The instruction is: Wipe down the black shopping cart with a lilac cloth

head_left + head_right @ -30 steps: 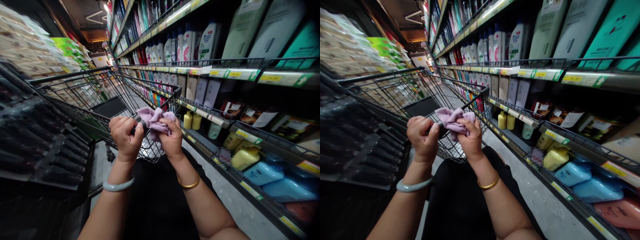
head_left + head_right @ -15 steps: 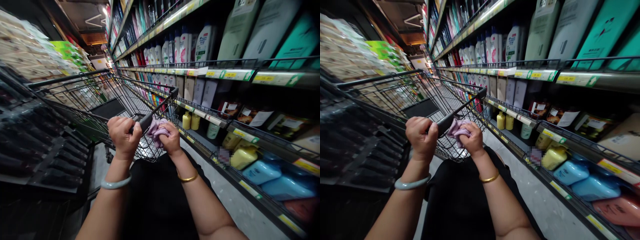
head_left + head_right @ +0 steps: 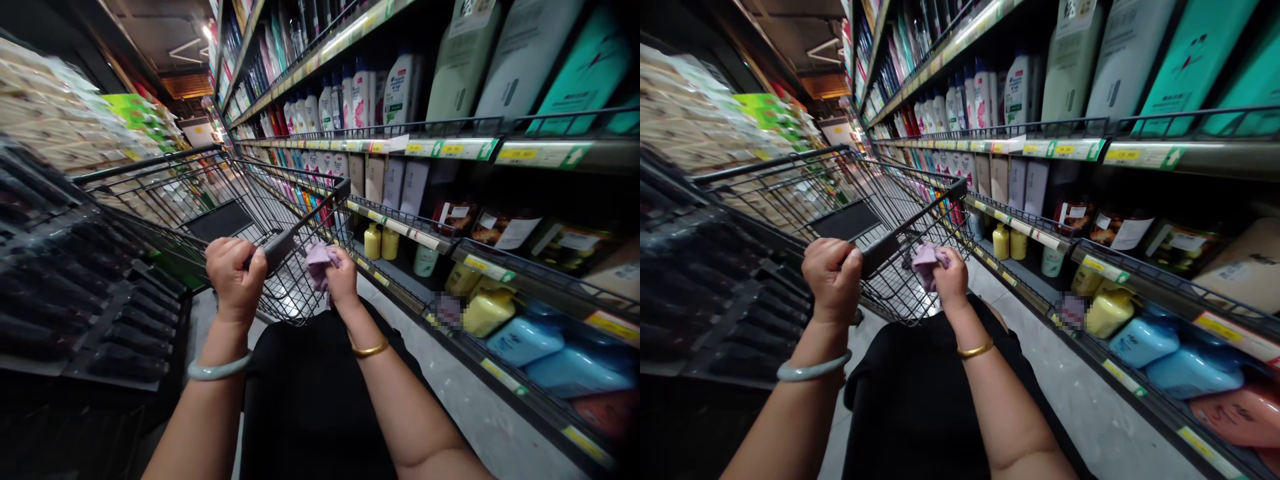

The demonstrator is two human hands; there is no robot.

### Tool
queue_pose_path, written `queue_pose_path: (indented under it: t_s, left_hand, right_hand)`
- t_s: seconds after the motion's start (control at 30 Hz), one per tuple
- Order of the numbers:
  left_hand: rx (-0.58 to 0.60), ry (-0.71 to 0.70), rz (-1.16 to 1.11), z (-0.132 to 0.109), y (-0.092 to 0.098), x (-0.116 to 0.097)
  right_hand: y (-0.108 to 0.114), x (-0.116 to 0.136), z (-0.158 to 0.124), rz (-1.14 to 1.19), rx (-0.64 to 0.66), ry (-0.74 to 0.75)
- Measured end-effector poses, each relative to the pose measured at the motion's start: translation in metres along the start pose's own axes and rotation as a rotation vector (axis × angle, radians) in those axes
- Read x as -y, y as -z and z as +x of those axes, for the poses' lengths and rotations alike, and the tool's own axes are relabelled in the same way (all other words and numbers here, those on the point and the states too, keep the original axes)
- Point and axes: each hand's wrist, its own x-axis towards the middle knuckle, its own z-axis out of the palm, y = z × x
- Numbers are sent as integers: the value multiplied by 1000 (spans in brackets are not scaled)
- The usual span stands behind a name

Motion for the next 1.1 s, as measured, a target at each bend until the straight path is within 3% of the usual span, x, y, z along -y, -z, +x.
queue_pose_path:
  t_s: [0.07, 0.2, 0.27, 0.47, 0.63, 0.8, 0.87, 1.1]
  left_hand:
    - [4, 19, -8, 1, 0, 2]
    - [27, 62, 8, 2, 3, 7]
    - [58, 77, 56, 1, 7, 6]
    - [52, 119, 297, 4, 9, -25]
    - [230, 162, 364, 29, -15, -56]
    - [435, 221, 608, 40, -25, -57]
    - [424, 175, 637, 37, -24, -54]
    - [318, 116, 658, 24, -17, -41]
  right_hand:
    - [-1, 1, -1, -7, -17, 2]
    - [-10, 19, -9, -16, 76, 207]
    - [-12, 19, -10, -53, 109, 241]
    - [-11, 1, -5, -150, -15, 4]
    - [-18, 8, -11, -40, 119, 191]
    - [-10, -11, -1, -70, -1, 0]
    - [-9, -13, 1, -85, -15, -14]
    - [-20, 1, -10, -7, 34, 164]
